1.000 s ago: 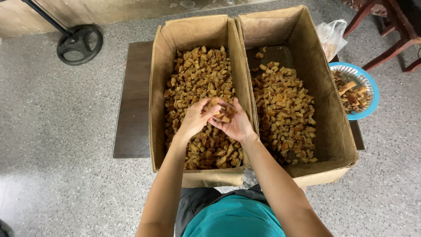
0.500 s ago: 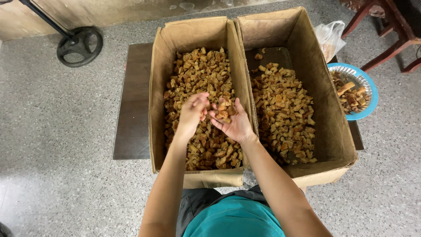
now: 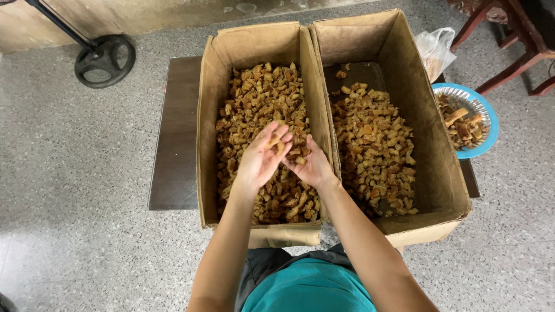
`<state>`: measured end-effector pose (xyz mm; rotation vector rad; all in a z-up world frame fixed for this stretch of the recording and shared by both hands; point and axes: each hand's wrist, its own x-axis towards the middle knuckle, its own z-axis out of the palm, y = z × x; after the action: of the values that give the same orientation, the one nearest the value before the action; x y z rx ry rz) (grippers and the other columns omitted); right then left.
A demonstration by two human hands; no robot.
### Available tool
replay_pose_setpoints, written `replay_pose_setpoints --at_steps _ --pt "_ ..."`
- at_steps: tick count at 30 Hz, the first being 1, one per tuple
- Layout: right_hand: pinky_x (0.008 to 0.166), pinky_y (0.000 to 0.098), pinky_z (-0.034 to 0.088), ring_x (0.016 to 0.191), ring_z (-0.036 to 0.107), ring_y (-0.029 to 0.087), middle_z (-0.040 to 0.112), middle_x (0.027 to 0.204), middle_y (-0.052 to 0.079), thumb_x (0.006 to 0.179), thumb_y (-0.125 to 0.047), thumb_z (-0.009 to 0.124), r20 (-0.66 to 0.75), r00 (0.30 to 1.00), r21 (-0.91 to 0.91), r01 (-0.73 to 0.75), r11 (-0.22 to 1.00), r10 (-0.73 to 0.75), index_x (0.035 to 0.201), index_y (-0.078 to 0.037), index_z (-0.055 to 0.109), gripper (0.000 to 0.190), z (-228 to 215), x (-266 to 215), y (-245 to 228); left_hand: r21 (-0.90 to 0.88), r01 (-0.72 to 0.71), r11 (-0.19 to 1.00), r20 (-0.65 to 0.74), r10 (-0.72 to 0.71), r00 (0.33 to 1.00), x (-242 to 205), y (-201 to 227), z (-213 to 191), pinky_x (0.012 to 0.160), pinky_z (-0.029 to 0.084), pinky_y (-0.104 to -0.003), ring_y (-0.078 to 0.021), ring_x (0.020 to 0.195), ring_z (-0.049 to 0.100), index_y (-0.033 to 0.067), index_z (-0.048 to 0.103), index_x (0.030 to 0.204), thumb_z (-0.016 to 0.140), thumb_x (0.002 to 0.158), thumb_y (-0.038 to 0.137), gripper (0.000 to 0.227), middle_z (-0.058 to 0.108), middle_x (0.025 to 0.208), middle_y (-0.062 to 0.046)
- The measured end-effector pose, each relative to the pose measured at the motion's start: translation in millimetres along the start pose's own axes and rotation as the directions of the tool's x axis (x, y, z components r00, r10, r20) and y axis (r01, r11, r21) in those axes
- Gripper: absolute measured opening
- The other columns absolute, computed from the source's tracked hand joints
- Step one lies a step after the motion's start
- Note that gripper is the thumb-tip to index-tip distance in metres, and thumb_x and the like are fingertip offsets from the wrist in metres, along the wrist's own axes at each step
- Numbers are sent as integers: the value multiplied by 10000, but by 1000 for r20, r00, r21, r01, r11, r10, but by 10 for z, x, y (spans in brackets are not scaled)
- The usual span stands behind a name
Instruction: The person sorts small browned food pieces by hand between two cardboard boxes. They pick up individual pieces from one box, turn them over in their hands, and place them into the other box or onto a blue plastic plate.
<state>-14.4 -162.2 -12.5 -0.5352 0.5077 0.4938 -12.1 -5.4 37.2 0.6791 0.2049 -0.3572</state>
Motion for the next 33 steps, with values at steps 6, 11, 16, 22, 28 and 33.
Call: replay_pose_setpoints --at_steps 6,11,16,22,28,33 --pt "1015 427 593 1114 606 284 538 1227 156 1101 -542 342 -16 1000 32 -8 999 9 1352 -21 489 596 93 -108 -22 427 -79 901 178 2 984 53 -188 208 1261 192 -434 -324 1530 295 -21 266 1566 403 1073 169 546 356 1612 -227" --pt "933 410 618 1095 642 300 581 1230 180 1022 -562 367 -25 1000 22 -14 1000 15 1366 -69 492 614 178 -204 -49 622 -158 767 162 71 984 100 -192 205 1193 327 -456 -322 1469 378 30 340 1546 461 1040 232 558 385 1604 -197" --pt "673 282 601 941 649 237 626 1093 128 1048 -494 456 91 995 164 19 986 -34 1265 -75 578 488 10 -27 -40 690 -230 687 52 270 962 161 -116 -111 1051 511 -440 -323 1226 575 7 475 1427 587 969 143 491 547 1387 -217" --pt "471 236 496 796 679 234 664 984 111 1078 -332 486 212 963 342 87 936 -167 1088 -96 590 258 -156 120 -69 865 -310 -395 337 0 941 64 -506 -506 1091 571 -370 -308 1259 572 48 546 1379 579 989 154 406 591 1387 -176" --pt "684 315 616 889 671 260 662 1065 139 1054 -329 461 14 991 370 116 922 -130 1083 -101 590 264 83 -91 -100 802 -187 -567 19 -288 957 73 -785 -197 1068 388 -568 -445 1355 278 27 326 1576 718 812 625 1047 256 1588 -212" --pt "883 450 582 981 643 283 680 1055 141 987 -319 496 96 981 366 123 923 -169 1046 -94 618 263 40 -48 -84 804 -267 -532 125 -288 950 61 -865 -434 1108 446 -538 -458 1362 368 4 685 1219 545 1005 361 439 369 1582 -213"
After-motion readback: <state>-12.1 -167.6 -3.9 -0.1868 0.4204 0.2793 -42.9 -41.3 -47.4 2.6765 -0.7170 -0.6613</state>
